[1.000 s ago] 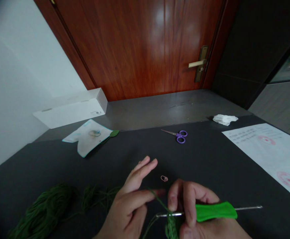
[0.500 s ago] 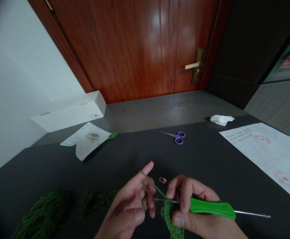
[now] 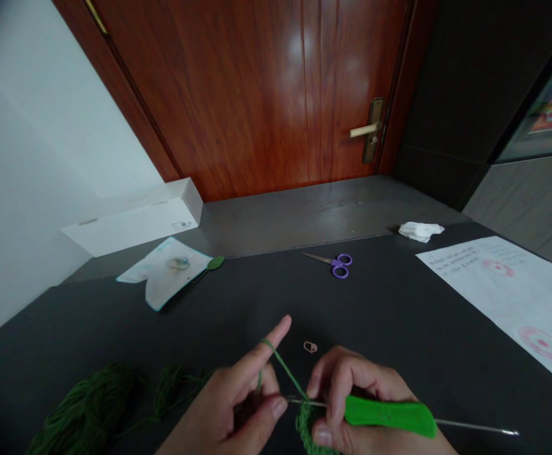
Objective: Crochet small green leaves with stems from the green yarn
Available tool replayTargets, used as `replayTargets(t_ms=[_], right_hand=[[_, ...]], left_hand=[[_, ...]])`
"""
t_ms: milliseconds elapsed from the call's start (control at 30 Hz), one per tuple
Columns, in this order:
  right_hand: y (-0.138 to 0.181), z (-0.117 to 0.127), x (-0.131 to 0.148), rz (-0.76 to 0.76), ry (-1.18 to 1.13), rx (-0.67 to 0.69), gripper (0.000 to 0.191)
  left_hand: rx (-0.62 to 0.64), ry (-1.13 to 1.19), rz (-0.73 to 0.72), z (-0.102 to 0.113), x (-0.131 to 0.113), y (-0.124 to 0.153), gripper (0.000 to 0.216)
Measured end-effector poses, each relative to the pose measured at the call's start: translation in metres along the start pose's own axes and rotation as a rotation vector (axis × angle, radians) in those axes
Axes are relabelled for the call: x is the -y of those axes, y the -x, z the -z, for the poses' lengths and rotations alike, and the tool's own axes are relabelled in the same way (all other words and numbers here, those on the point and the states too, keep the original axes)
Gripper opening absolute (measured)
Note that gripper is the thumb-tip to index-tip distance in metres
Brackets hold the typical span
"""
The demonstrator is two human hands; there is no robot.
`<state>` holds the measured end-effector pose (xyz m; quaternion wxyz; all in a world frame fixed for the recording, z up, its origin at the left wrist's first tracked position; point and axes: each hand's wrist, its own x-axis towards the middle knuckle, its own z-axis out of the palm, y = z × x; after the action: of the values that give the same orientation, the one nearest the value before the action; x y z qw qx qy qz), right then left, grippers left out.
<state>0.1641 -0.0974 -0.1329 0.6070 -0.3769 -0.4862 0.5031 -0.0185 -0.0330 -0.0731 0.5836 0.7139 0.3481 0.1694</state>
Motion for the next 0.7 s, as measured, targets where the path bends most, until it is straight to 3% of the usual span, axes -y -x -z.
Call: replayTargets(t_ms=[67,133,267,333,367,433,533,567,633,700], right_hand=[[0.001,-0.001,-0.001,0.011,0.027,0.012,0.018],[0.001,-0.003,0.001,0.018,0.017,-0.016,0.019],[0.001,-0.004,0.011,0.001,-0.071,-0.154,0.022],[0.001,-0.002,0.016,-0.031,-0.093,-0.206,0.023],[0.000,-0.001,0.018,-0.048,-0.093,-0.211,0.022],[0.001,0.001,0.019,-0.080,-0.084,-0.190,0.021],[0.001,0.004,0.018,-0.113,-0.080,-0.155,0.019],[0.002,0.005,0.017,-0.119,-0.084,-0.155,0.019],[0.002,0.005,0.016,-0.121,-0.082,-0.153,0.019],[0.002,0.005,0.016,-0.100,-0.057,-0.134,0.019]], left_hand=[[0.046,-0.037,0.030,0.007,-0.004,0.004,0.068],[0.010,0.058,0.050,0.009,-0.004,0.006,0.065],[0.006,0.663,-0.014,0.000,0.008,0.001,0.060],[0.078,1.027,-0.056,-0.011,0.020,-0.006,0.075],[0.098,1.095,-0.074,-0.017,0.026,-0.011,0.080],[0.025,1.077,-0.147,-0.029,0.038,-0.020,0.091],[0.013,1.042,-0.279,-0.043,0.051,-0.028,0.115],[-0.061,1.020,-0.328,-0.047,0.053,-0.029,0.115],[-0.127,0.926,-0.271,-0.051,0.051,-0.026,0.125],[-0.176,0.906,-0.221,-0.054,0.045,-0.022,0.119]])
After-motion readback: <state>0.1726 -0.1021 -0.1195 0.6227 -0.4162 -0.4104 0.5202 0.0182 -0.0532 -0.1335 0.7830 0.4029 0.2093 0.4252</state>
